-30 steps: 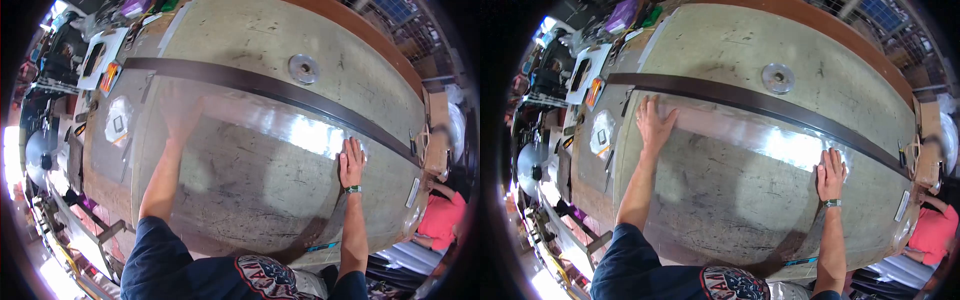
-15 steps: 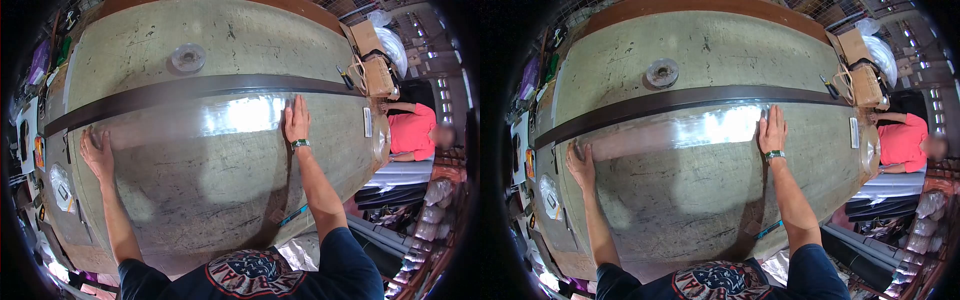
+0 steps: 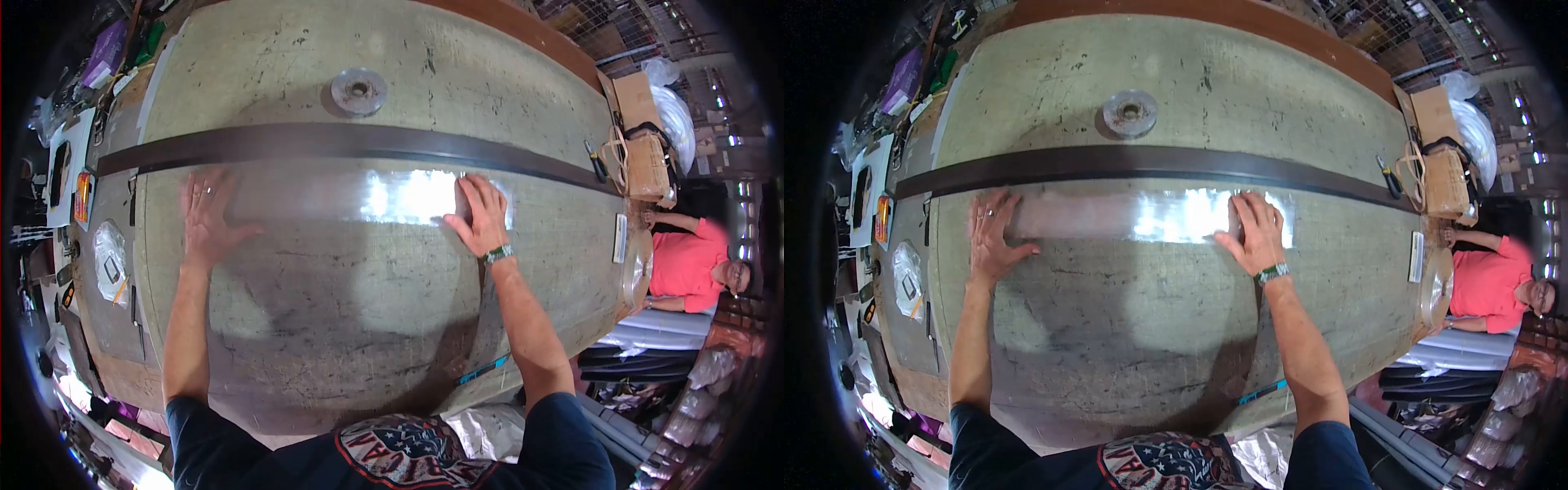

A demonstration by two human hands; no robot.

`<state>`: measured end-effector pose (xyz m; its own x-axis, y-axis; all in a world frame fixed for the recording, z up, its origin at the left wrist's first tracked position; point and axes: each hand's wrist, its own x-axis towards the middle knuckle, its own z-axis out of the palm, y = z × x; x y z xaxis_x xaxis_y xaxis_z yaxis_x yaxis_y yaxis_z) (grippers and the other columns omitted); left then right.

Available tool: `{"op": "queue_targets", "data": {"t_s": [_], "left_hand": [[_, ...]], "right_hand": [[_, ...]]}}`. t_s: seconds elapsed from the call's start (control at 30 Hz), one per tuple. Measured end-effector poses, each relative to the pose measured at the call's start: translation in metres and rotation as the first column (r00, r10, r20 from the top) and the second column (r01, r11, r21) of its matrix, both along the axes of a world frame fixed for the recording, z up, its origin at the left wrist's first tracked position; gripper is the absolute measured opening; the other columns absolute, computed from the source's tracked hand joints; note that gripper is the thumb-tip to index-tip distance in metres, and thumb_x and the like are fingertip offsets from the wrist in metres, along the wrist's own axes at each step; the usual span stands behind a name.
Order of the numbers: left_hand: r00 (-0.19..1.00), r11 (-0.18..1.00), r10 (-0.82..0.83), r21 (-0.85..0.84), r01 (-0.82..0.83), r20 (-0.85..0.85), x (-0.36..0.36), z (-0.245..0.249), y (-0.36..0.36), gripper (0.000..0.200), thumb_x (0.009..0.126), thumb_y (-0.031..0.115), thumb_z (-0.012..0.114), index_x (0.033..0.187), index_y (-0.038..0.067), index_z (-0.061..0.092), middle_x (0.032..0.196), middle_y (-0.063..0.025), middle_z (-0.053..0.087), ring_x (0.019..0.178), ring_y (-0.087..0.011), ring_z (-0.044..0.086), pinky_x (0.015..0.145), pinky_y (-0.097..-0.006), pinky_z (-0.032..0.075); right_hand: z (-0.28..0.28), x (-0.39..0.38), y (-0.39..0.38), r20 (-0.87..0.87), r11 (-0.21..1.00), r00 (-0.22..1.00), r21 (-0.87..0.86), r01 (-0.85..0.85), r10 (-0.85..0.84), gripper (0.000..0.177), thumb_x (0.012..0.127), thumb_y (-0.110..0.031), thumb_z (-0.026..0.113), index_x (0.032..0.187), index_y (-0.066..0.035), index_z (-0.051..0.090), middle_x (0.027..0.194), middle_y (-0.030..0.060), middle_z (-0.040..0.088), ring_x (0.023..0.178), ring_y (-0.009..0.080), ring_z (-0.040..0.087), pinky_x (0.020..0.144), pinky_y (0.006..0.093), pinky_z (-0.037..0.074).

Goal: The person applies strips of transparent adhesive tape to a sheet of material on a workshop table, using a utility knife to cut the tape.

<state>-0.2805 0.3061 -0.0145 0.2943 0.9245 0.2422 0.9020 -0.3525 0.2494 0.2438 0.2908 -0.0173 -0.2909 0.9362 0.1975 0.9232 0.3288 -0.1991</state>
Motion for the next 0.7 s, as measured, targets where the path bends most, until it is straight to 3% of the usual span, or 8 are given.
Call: {"op": "queue_targets", "data": {"t_s": [0.1, 0.2, 0.3, 0.4, 0.47, 0.53, 0.6, 0.7], "left_hand": [[0.999, 0.999, 0.034, -0.017, -0.034, 0.01, -0.008, -0.006, -0.001, 0.094, 0.051, 0.044, 0.096, 0.133, 0.011, 0.066, 0.141, -0.0134, 0.058, 0.139, -0.0354, 0.047, 0.119, -0.0568, 0.032], [0.999, 0.99, -0.024, 0.139, 0.019, 0.033, 0.008, 0.014, -0.001, 0.094, 0.047, 0.039, 0.096, 0.131, 0.008, 0.066, 0.136, -0.0142, 0.061, 0.132, -0.0373, 0.052, 0.113, -0.0546, 0.04], [0.999, 0.993, -0.034, 0.114, 0.029, 0.036, -0.001, -0.003, 0.003, 0.092, 0.049, 0.037, 0.097, 0.131, 0.008, 0.066, 0.136, -0.014, 0.061, 0.129, -0.038, 0.054, 0.112, -0.0532, 0.042], [1.0, 0.996, 0.007, 0.085, -0.009, 0.019, -0.01, -0.013, -0.001, 0.089, 0.056, 0.032, 0.097, 0.136, 0.008, 0.064, 0.14, -0.015, 0.06, 0.13, -0.0388, 0.054, 0.113, -0.0504, 0.041], [1.0, 0.981, -0.015, 0.193, 0.017, -0.009, -0.024, -0.03, 0.005, 0.082, 0.064, 0.032, 0.095, 0.137, 0.011, 0.064, 0.14, -0.0146, 0.061, 0.13, -0.0373, 0.055, 0.112, -0.0494, 0.042], [0.995, 0.945, -0.085, 0.322, 0.061, 0.06, -0.004, -0.013, 0.005, 0.074, 0.074, 0.032, 0.09, 0.138, 0.008, 0.063, 0.143, -0.0162, 0.06, 0.13, -0.0368, 0.055, 0.112, -0.0482, 0.041], [1.0, 0.935, -0.019, 0.355, 0.019, -0.004, 0.009, 0.0, -0.007, 0.06, 0.086, 0.029, 0.082, 0.138, 0.006, 0.063, 0.144, -0.0173, 0.059, 0.131, -0.0363, 0.055, 0.112, -0.0475, 0.04], [0.998, 0.914, 0.027, 0.405, -0.003, -0.053, 0.005, -0.012, -0.047, 0.037, 0.096, 0.021, 0.071, 0.129, 0.005, 0.067, 0.134, -0.0182, 0.064, 0.124, -0.037, 0.058, 0.105, -0.0482, 0.043]], "right_hand": [[-0.006, 0.006, -0.003, 0.003, 0.999, 0.999, -0.017, -0.051, 0.051, 0.079, 0.089, -0.06, 0.07, 0.147, -0.01, 0.053, 0.154, 0.015, 0.05, 0.146, 0.0357, 0.043, 0.117, 0.056, 0.03], [0.002, 0.004, 0.005, -0.014, 0.999, 0.999, 0.003, -0.034, 0.034, 0.08, 0.09, -0.058, 0.071, 0.149, -0.007, 0.052, 0.155, 0.0156, 0.049, 0.146, 0.035, 0.043, 0.117, 0.0536, 0.03], [-0.008, 0.009, 0.005, 0.063, 0.996, 0.994, -0.026, -0.089, 0.09, 0.075, 0.093, -0.053, 0.069, 0.15, -0.007, 0.051, 0.156, 0.0156, 0.049, 0.148, 0.035, 0.042, 0.118, 0.0535, 0.03], [-0.003, 0.009, 0.007, -0.012, 0.998, 0.999, -0.027, -0.049, 0.049, 0.064, 0.098, -0.051, 0.064, 0.149, -0.013, 0.054, 0.156, 0.0138, 0.05, 0.148, 0.0328, 0.043, 0.118, 0.0561, 0.03], [0.01, 0.006, -0.001, -0.042, 0.998, 0.998, 0.039, -0.04, 0.041, 0.056, 0.102, -0.045, 0.06, 0.147, -0.011, 0.056, 0.154, 0.0143, 0.052, 0.146, 0.034, 0.044, 0.117, 0.0546, 0.033], [0.024, 0.02, -0.023, -0.053, 0.989, 0.998, 0.142, -0.032, 0.04, 0.05, 0.103, -0.039, 0.06, 0.144, -0.01, 0.058, 0.15, 0.0148, 0.055, 0.143, 0.0349, 0.047, 0.115, 0.0514, 0.036], [0.043, 0.046, -0.055, -0.074, 0.976, 0.997, 0.215, 0.022, -0.006, 0.045, 0.103, -0.032, 0.061, 0.141, -0.009, 0.059, 0.146, 0.015, 0.058, 0.138, 0.0349, 0.051, 0.113, 0.0492, 0.038], [0.074, 0.1, -0.13, -0.082, 0.936, 0.99, 0.326, 0.134, -0.114, 0.029, 0.101, -0.027, 0.065, 0.12, -0.006, 0.069, 0.122, 0.0154, 0.07, 0.114, 0.0357, 0.064, 0.099, 0.0459, 0.048]]}}
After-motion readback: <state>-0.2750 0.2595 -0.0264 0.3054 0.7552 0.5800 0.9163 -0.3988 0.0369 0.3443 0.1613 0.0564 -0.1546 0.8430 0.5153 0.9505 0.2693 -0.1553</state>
